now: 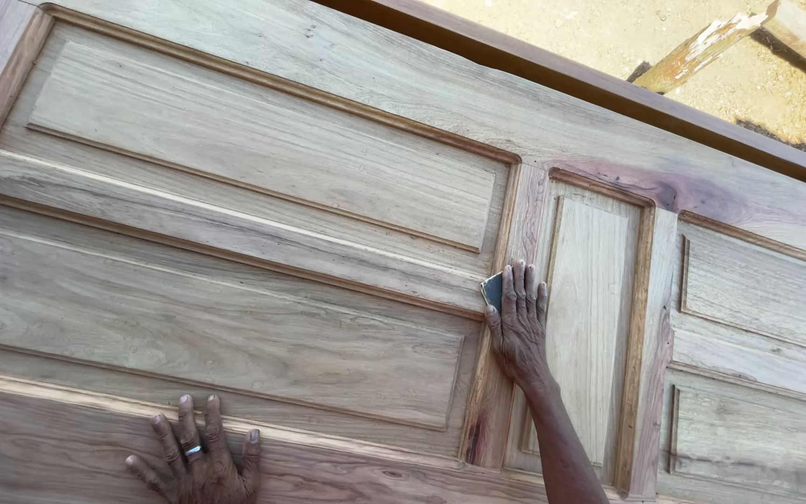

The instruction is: Sanding a wooden door using a piece of sandpaper.

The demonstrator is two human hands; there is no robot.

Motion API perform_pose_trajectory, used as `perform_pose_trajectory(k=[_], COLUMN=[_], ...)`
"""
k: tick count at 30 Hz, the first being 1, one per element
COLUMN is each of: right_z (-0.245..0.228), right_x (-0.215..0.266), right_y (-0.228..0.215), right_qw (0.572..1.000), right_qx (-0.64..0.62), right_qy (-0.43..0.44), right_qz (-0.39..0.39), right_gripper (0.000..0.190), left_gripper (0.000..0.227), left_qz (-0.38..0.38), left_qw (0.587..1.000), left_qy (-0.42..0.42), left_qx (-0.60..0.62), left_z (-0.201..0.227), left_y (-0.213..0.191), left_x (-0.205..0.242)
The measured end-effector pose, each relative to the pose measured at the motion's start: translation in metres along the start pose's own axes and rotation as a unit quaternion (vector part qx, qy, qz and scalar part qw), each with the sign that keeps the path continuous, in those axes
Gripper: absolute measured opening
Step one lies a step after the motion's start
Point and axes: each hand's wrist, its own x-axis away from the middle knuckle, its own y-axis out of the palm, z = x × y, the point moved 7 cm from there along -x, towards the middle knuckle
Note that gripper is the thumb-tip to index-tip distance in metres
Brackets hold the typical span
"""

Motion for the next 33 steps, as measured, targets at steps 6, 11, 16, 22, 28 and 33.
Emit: perform_pose_trajectory(k=[6,11,16,22,28,33], right_z=[0.032,0.071,0.093,0.101,0.056,-0.023], right_x=[-0.056,-0.122,-0.178,-0.196,-0.114,0.016], right_y=[0.013,0.027,0.031,0.027,0.023,-0.011], right_qw=[1.000,0.999,0.998,0.994,0.998,0.998], right_qx=[0.008,0.020,0.020,0.029,0.028,-0.013], right_qy=[0.020,0.049,0.063,0.108,0.050,0.050], right_qz=[0.014,0.004,0.004,0.015,0.027,0.040], right_gripper=[0.066,0.070,0.070,0.070,0.070,0.064], left_gripper=[0.074,0.074,0.073,0.077,0.077,0.078], left_qz=[0.006,0.002,0.010,-0.040,-0.028,-0.049], left_qw=[1.000,1.000,1.000,0.999,0.999,0.998], left_qy=[0.004,-0.001,-0.004,-0.019,0.005,0.000], left_qx=[-0.003,0.000,-0.009,0.004,0.015,0.026], left_z=[0.001,0.005,0.008,0.017,0.021,0.022], left_y=[0.000,-0.004,-0.007,-0.019,-0.027,-0.028], left_x=[0.000,-0.004,-0.007,-0.014,-0.017,-0.018])
